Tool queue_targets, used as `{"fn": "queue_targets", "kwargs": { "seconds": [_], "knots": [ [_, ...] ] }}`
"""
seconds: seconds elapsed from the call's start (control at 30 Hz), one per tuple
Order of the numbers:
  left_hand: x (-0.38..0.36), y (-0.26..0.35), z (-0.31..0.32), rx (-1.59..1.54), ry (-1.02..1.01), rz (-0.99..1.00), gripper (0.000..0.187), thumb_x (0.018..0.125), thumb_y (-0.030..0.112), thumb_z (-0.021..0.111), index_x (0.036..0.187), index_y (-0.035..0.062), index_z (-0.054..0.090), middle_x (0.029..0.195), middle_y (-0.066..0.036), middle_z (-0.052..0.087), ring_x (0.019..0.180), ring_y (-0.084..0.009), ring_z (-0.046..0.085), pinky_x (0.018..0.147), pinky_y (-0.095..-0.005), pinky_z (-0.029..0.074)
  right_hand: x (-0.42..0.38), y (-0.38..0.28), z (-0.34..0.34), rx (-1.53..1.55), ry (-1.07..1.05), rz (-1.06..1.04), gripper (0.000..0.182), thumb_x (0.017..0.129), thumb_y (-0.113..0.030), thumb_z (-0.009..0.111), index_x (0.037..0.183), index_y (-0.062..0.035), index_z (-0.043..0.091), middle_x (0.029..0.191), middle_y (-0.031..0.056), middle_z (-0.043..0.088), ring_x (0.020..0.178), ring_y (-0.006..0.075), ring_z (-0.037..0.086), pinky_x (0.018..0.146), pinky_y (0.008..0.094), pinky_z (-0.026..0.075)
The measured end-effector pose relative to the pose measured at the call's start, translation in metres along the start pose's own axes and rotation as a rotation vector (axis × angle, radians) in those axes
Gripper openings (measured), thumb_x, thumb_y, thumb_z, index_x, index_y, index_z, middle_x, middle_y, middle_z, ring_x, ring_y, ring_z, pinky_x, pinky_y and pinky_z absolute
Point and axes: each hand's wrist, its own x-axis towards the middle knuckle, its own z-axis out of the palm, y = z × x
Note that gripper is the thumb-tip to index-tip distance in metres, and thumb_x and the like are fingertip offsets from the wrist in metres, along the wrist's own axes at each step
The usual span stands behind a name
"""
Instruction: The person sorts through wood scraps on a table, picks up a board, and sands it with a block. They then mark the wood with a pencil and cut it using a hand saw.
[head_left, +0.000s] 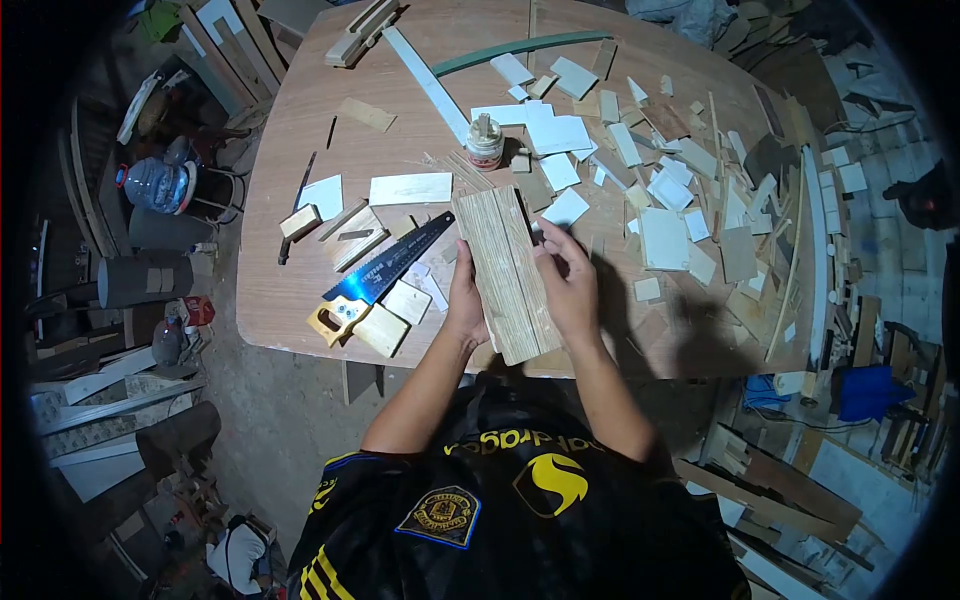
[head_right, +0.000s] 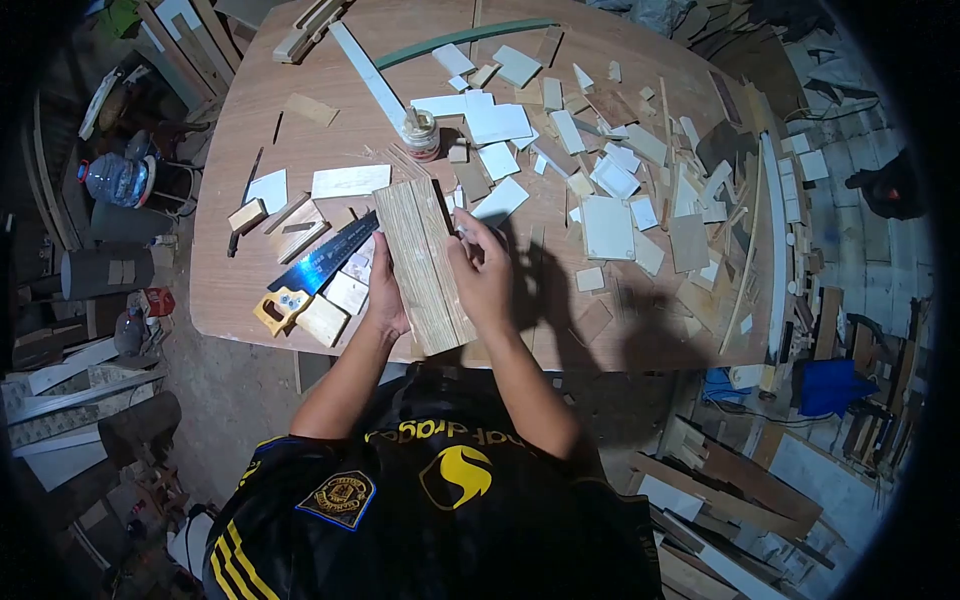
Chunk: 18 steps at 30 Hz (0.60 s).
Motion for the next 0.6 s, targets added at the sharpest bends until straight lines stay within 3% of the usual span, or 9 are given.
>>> {"fn": "queue_targets", "kwargs": {
  "seconds": [0.03, 0.07, 0.13, 0.2, 0.23, 0.37, 0.43, 0.6],
  "knots": [
    [-0.002, 0.003, 0.002, 0.002, 0.002, 0.002, 0.082, 0.094, 0.071, 0.032, 0.141, 0.0046, 0.043, 0.129, -0.019, 0.058, 0.115, -0.0308, 0.061, 0.095, -0.0437, 0.053, -0.006, -0.002, -0.003, 0.069, -0.068, -0.023, 0.057, 0.082, -0.015, 0.075, 0.135, -0.0105, 0.057, 0.127, 0.0153, 0.055, 0.109, 0.0261, 0.057, 0.095, 0.0359, 0.046],
    [-0.003, 0.007, 0.007, -0.011, -0.033, 0.002, 0.085, 0.093, 0.073, 0.030, 0.143, 0.0051, 0.041, 0.132, -0.020, 0.056, 0.116, -0.0323, 0.060, 0.096, -0.0457, 0.053, -0.014, -0.005, -0.010, 0.070, -0.070, -0.025, 0.057, 0.082, -0.015, 0.075, 0.135, -0.0105, 0.057, 0.127, 0.0153, 0.055, 0.109, 0.0261, 0.057, 0.095, 0.0359, 0.046],
    [-0.002, 0.014, 0.012, -0.027, -0.069, 0.007, 0.088, 0.092, 0.076, 0.029, 0.145, 0.0056, 0.039, 0.134, -0.021, 0.054, 0.118, -0.0339, 0.060, 0.096, -0.0477, 0.053, -0.032, -0.013, -0.024, -0.407, -0.283, -0.452, 0.074, 0.081, -0.021, 0.077, 0.145, -0.0074, 0.044, 0.152, 0.0201, 0.033, 0.136, 0.0296, 0.042, 0.112, 0.0391, 0.033],
    [0.001, 0.019, 0.014, -0.111, -0.133, -0.002, 0.092, 0.091, 0.078, 0.026, 0.145, 0.0048, 0.039, 0.134, -0.024, 0.054, 0.117, -0.0355, 0.060, 0.097, -0.0485, 0.052, -0.053, -0.036, -0.030, -0.414, -0.465, -0.448, 0.097, 0.068, -0.033, 0.086, 0.149, -0.0102, 0.038, 0.158, 0.0241, 0.019, 0.148, 0.0384, 0.019, 0.118, 0.0485, 0.021],
    [0.000, 0.021, 0.021, -0.113, -0.103, 0.006, 0.091, 0.092, 0.077, 0.025, 0.145, 0.0045, 0.039, 0.132, -0.024, 0.055, 0.116, -0.0344, 0.061, 0.098, -0.0481, 0.051, -0.060, -0.033, -0.033, -0.571, -0.516, -0.482, 0.109, 0.060, -0.040, 0.091, 0.150, -0.0128, 0.036, 0.160, 0.0244, 0.009, 0.148, 0.0435, 0.009, 0.118, 0.0554, 0.017],
    [0.001, 0.022, 0.022, -0.047, -0.191, -0.027, 0.086, 0.095, 0.072, 0.024, 0.146, 0.0049, 0.038, 0.131, -0.024, 0.057, 0.116, -0.0332, 0.061, 0.098, -0.0472, 0.051, -0.069, -0.028, -0.037, -0.606, -0.457, -0.557, 0.100, 0.062, -0.035, 0.089, 0.148, -0.0170, 0.042, 0.160, 0.0247, 0.011, 0.147, 0.0479, 0.008, 0.117, 0.0574, 0.016],
    [0.001, 0.017, 0.024, -0.034, -0.198, -0.038, 0.085, 0.095, 0.071, 0.024, 0.146, 0.0050, 0.038, 0.131, -0.023, 0.056, 0.116, -0.0332, 0.061, 0.098, -0.0473, 0.051, -0.070, -0.022, -0.040, -0.654, -0.384, -0.584, 0.085, 0.066, -0.033, 0.087, 0.143, -0.0239, 0.051, 0.160, 0.0210, 0.017, 0.146, 0.0501, 0.012, 0.115, 0.0581, 0.022],
    [-0.002, 0.012, 0.029, -0.025, -0.241, -0.048, 0.083, 0.096, 0.070, 0.024, 0.144, 0.0044, 0.040, 0.131, -0.022, 0.057, 0.116, -0.0325, 0.061, 0.099, -0.0469, 0.051, -0.077, -0.017, -0.039, -0.608, -0.324, -0.583, 0.071, 0.067, -0.031, 0.086, 0.134, -0.0251, 0.061, 0.160, 0.0194, 0.022, 0.145, 0.0495, 0.016, 0.114, 0.0570, 0.025]
  ]
}}
